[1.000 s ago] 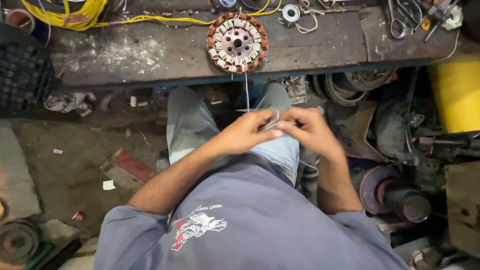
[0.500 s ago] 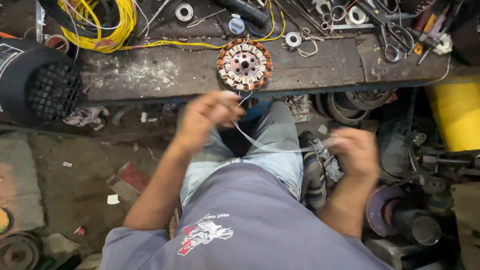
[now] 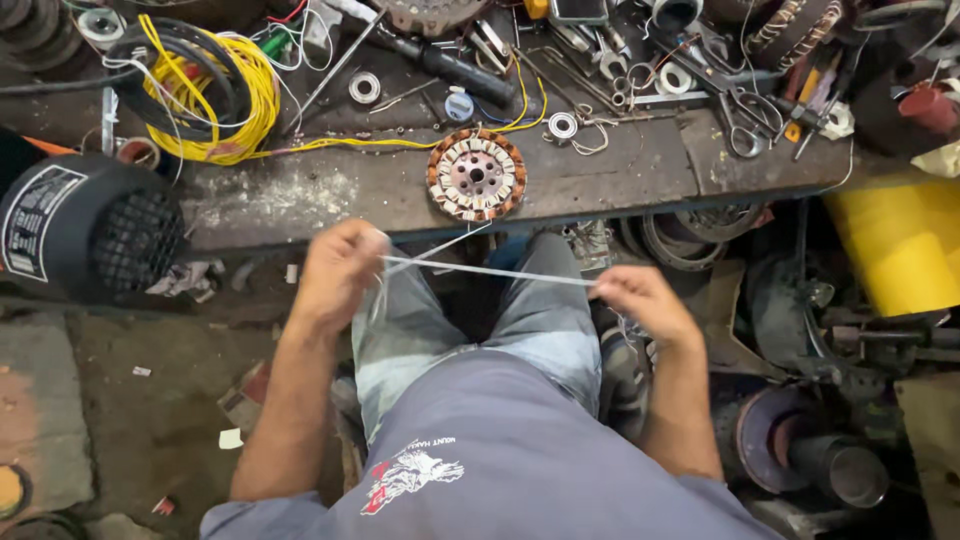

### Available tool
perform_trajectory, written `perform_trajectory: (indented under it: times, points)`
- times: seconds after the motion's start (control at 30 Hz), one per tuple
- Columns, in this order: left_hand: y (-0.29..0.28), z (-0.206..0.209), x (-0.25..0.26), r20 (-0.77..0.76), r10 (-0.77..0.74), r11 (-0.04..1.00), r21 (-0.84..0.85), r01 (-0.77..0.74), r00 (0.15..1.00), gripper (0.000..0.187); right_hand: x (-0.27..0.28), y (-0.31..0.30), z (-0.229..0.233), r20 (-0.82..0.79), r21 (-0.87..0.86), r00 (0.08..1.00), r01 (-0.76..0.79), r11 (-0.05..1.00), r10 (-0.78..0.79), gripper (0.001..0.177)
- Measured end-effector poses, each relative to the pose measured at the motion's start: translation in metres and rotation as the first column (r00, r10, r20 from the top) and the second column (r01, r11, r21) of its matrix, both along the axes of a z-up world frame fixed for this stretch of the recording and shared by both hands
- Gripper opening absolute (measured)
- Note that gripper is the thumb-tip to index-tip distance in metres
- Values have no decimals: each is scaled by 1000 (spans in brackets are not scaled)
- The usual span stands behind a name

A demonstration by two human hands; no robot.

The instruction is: The person works on a circular electrical component with copper windings, using white string to tie and secure the windings. They repeatedly wrap, pull, and knot the string around the component while seated at a cluttered workbench.

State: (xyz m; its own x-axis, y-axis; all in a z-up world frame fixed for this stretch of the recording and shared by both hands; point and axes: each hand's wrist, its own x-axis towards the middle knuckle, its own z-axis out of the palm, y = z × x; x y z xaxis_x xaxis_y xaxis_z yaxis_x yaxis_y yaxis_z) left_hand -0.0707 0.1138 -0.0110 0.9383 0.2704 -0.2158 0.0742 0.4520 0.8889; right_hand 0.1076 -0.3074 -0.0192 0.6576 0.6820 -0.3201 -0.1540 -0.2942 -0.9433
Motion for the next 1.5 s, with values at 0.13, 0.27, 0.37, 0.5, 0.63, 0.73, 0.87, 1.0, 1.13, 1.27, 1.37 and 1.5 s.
perform_trajectory:
  times: [0.13, 0.27, 0.37, 0.5, 0.63, 0.73, 0.87, 1.0, 1.13, 1.27, 1.37, 1.5]
  points:
    - [-24, 18, 9, 86, 28, 991, 127, -39, 996, 24, 7, 12, 0, 68, -37, 986, 153, 988, -150, 20]
    - [-107, 11, 30, 147, -264, 942, 252, 222, 953, 57, -23, 88, -10, 268, -23, 949, -168, 985, 168, 22]
    - [-127, -7, 37, -44, -408, 864, 303, 402, 912, 37, -31, 112, -5, 78, 176, 974, -223, 959, 212, 23]
    - [-105, -28, 32, -69, -389, 872, 294, 391, 919, 33, -18, 92, -2, 219, 0, 951, -224, 974, 219, 22]
    - [-44, -36, 17, -62, 110, 962, 258, -90, 992, 24, -4, 42, -14, 108, -30, 978, -178, 984, 180, 23]
    - [-15, -28, 8, -68, 323, 946, 40, -321, 944, 23, 1, 10, -15, 50, -84, 998, 28, 996, -23, 24]
    - [-53, -10, 11, 58, 139, 936, 317, -151, 989, 16, -7, 20, -10, 202, -7, 975, 94, 996, -91, 22]
    - [-124, 0, 23, 206, -229, 911, 389, 135, 951, 56, -35, 77, -7, 215, -28, 964, -152, 988, 155, 22]
    - [-137, -8, 31, 58, -409, 820, 462, 338, 911, 45, -45, 98, 9, 274, -43, 944, -176, 983, 182, 23]
    - [-101, -18, 32, -106, -223, 871, 425, 247, 969, 27, -39, 83, 12, 305, -154, 938, -122, 981, 165, 23]
    - [-51, -13, 23, 43, 143, 933, 328, -149, 989, 28, -28, 60, 7, 267, -28, 957, -109, 994, 112, 22]
    - [-35, 18, 15, 225, 169, 629, 725, -281, 959, 21, -22, 66, 10, 284, -53, 954, 113, 992, -94, 24]
